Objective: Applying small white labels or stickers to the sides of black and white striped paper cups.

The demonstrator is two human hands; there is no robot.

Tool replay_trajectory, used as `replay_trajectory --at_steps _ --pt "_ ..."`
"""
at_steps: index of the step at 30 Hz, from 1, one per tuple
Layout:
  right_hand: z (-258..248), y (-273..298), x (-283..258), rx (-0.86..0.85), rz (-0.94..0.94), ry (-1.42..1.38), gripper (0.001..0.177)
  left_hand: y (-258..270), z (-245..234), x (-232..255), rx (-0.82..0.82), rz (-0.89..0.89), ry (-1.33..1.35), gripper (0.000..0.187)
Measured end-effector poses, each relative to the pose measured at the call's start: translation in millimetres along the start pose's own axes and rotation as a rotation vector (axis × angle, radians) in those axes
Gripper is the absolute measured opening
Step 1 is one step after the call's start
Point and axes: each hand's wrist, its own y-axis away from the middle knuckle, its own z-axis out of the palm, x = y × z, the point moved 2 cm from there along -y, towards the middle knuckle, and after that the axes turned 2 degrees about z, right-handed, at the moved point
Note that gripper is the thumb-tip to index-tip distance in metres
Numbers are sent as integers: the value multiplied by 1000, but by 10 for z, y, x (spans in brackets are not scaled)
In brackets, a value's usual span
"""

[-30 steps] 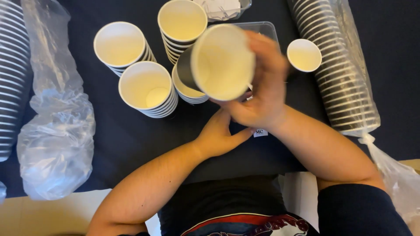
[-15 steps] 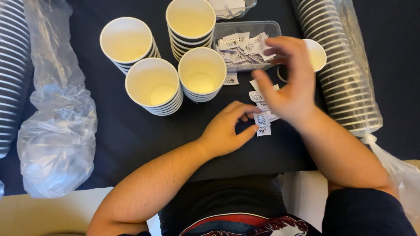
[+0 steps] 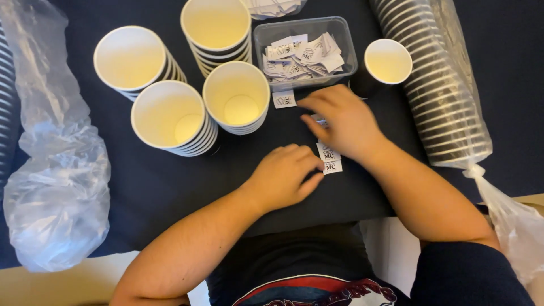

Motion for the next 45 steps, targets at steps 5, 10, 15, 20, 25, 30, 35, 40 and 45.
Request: replay_trajectory --at_steps 5,10,15,20,25,30,35,40,45 --pt "276 9 79 -43 -119 157 26 -18 -55 -20 -13 -124 22 17" --pt "382 82 173 -91 -21 203 13 -36 -105 -34 -4 -241 60 19" --pt "314 134 202 -23 29 74 5 -32 -115 -48 72 -297 86 19" --pt "51 105 78 60 221 -268 13 -5 -130 -113 317 -319 99 15" --pt "13 235 28 141 453 -575 16 -20 -186 -88 556 -307 238 8" --pt "-87 260 -216 175 333 -828 15 7 -236 -18 680 -191 269 8" --pt "-172 282 -385 238 59 -860 17 53 -295 94 743 -41 284 8" --pt "-276 299 -504 303 -126 -822 17 103 -244 173 829 78 324 10" --pt "-288 340 -510 346 -257 -714 13 78 -304 249 867 181 300 7"
